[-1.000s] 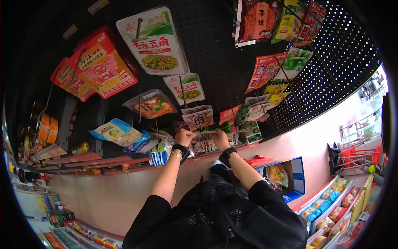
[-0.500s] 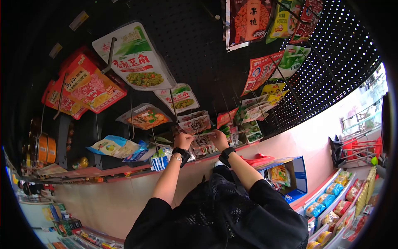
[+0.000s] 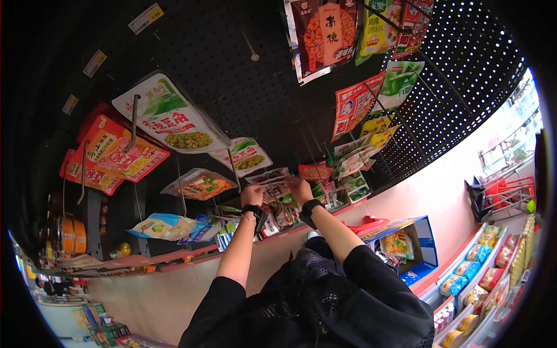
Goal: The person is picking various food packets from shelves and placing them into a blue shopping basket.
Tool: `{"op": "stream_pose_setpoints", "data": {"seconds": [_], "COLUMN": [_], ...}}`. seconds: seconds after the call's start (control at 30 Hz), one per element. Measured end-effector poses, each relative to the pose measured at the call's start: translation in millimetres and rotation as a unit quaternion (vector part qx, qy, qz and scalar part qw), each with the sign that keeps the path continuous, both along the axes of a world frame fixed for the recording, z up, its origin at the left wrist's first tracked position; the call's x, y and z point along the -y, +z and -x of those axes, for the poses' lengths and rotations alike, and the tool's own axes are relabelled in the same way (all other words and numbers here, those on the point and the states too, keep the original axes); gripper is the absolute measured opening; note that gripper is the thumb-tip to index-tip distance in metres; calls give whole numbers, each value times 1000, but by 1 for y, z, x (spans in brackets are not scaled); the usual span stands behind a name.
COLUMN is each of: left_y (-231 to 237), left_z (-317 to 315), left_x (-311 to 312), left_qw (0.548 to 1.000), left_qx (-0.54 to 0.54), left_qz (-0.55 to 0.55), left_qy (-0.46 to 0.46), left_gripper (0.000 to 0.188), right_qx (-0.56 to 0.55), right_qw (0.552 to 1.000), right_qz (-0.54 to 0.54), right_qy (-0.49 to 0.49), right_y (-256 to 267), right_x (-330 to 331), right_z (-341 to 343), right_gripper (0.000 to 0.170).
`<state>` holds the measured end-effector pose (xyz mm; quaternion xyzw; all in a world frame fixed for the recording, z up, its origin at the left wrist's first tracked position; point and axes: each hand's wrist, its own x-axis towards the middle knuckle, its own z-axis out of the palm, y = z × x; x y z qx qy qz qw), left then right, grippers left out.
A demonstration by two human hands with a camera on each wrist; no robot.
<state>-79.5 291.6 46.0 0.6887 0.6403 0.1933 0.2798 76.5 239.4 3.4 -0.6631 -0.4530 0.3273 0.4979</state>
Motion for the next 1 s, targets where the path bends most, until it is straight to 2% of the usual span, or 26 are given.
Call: {"op": "stream_pose_setpoints", "data": {"seconds": [0.07,0.13,0.2,0.23,0.27,0.3,0.33,0.4,0.43,0.47,0.53,0.57,0.63,0.73,0.8,0.83,0.87,0.93,1.0], "left_y": [-10,-10,-6,-3,-2,-8,-10,-11,-6,-2,-26,-35,-41,-41,-43,-49,-56,-62,-64], "left_z": [3,6,7,8,9,13,13,16,15,12,19,19,23,36,45,51,58,71,84], "left_x": [-1,5,13,21,28,34,48,59,71,86,110,113,135,170,189,195,203,221,241], "left_qw": [1000,999,998,992,982,972,972,981,977,979,961,960,954,944,931,927,922,920,913], "left_qx": [10,20,32,29,26,31,40,112,115,180,261,267,268,264,273,282,288,295,288], "left_qz": [-18,-35,-57,-120,-184,-233,-232,-160,-167,-92,47,24,80,159,209,219,232,241,274], "left_qy": [-10,-11,-13,-14,-16,-18,-21,-14,-60,-29,-75,-78,-105,-118,-122,-117,-111,-91,-87], "left_gripper": [21,22,22,22,23,23,23,20,16,12,7,8,10,13,14,14,14,12,10], "right_qx": [-23,-32,-146,-195,-254,-262,-266,-210,-224,-202,-193,-191,-201,-146,41,102,167,346,392], "right_qw": [1000,997,988,974,960,960,961,977,975,979,972,972,963,951,949,943,945,865,830], "right_qz": [12,3,-16,34,24,35,47,18,2,-4,-20,-21,-19,73,181,207,220,288,292], "right_qy": [0,-69,54,114,120,89,56,28,-4,-31,-133,-135,-180,-263,-256,-242,-177,-220,-268], "right_y": [11,-8,-28,-1,2,8,12,14,18,23,21,17,12,16,-13,9,-6,20,23], "right_x": [8,16,36,55,69,87,112,129,142,159,201,205,233,282,317,336,356,383,406], "right_z": [1,3,-12,-23,-29,-40,-51,-60,-66,-72,-82,-88,-90,-83,-86,-72,-74,-40,-18], "right_gripper": [21,22,19,16,16,17,18,20,21,19,17,17,16,13,15,17,19,21,34]}}
